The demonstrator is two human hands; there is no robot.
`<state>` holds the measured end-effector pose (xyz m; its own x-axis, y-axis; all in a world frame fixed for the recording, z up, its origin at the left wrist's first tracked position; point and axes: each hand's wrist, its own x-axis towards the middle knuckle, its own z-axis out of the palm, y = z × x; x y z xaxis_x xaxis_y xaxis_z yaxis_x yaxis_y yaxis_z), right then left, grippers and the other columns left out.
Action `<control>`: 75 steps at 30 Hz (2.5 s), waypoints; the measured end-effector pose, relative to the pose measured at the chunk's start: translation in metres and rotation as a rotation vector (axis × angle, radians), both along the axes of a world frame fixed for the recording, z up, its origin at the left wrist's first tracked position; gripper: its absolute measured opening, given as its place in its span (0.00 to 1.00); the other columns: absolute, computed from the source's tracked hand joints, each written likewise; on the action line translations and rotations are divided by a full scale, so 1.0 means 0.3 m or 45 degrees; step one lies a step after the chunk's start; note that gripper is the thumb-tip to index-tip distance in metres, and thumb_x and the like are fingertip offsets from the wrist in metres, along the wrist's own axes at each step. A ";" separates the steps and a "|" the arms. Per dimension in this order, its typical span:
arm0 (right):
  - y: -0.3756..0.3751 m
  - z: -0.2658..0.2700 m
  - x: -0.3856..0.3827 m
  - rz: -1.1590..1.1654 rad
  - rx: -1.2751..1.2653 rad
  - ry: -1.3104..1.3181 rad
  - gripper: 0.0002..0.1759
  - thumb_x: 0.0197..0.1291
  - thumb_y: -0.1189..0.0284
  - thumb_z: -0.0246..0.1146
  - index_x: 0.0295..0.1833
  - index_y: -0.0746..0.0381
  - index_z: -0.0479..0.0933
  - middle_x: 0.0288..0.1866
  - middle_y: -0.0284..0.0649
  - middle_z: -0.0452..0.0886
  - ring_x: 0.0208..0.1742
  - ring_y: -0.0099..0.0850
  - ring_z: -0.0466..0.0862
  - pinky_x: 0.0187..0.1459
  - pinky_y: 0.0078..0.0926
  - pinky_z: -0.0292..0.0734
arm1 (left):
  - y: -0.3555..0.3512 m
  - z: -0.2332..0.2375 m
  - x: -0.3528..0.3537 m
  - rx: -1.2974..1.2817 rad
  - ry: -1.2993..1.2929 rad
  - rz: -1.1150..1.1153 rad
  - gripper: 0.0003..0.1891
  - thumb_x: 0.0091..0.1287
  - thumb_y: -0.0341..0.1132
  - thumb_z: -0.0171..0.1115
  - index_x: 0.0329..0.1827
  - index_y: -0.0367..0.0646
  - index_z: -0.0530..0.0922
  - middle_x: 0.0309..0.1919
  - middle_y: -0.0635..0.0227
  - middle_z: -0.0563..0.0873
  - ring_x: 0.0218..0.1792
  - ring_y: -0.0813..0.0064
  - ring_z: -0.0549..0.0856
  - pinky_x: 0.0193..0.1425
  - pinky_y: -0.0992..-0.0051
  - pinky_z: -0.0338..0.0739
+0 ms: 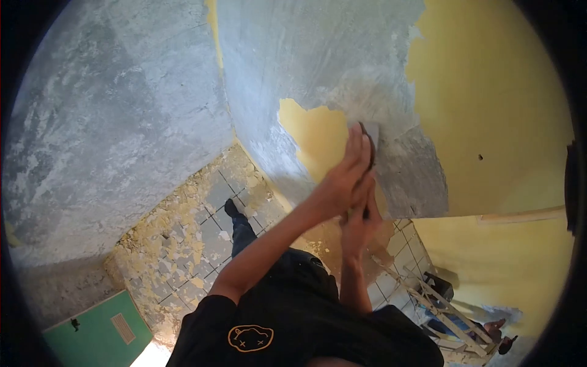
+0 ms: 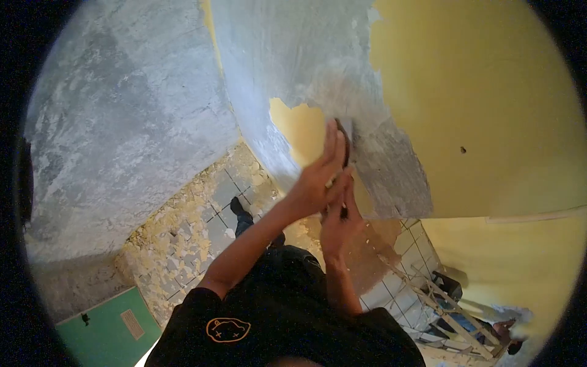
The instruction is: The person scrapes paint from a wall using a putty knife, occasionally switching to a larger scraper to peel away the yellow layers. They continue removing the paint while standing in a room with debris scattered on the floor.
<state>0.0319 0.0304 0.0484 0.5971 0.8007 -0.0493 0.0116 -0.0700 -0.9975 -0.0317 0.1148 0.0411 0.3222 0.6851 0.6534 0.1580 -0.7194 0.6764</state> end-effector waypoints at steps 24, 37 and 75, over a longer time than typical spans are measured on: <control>0.027 -0.017 -0.024 0.067 0.086 -0.145 0.21 0.74 0.72 0.51 0.69 0.63 0.70 0.36 0.28 0.79 0.23 0.12 0.67 0.21 0.13 0.59 | 0.045 -0.010 -0.019 -0.032 -0.052 0.004 0.33 0.70 0.29 0.54 0.75 0.29 0.52 0.76 0.39 0.49 0.75 0.47 0.57 0.74 0.63 0.59; -0.010 -0.082 0.020 0.160 0.151 -0.265 0.20 0.73 0.73 0.53 0.68 0.64 0.71 0.40 0.27 0.80 0.25 0.11 0.68 0.23 0.11 0.63 | 0.006 -0.004 -0.042 -0.172 -0.088 -0.084 0.32 0.70 0.31 0.54 0.74 0.29 0.54 0.76 0.40 0.50 0.75 0.44 0.53 0.73 0.61 0.61; -0.046 -0.030 0.150 0.609 0.069 0.860 0.26 0.75 0.66 0.48 0.74 0.61 0.59 0.29 0.32 0.71 0.14 0.18 0.67 0.13 0.16 0.58 | -0.052 -0.017 0.023 -0.175 0.028 -0.029 0.32 0.72 0.31 0.54 0.76 0.31 0.53 0.77 0.44 0.47 0.77 0.50 0.53 0.74 0.64 0.58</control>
<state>0.0768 0.0168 0.0395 0.0472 0.9721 -0.2296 -0.5750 -0.1616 -0.8020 -0.0249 0.0993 0.0359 0.3521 0.7600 0.5463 0.1585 -0.6237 0.7654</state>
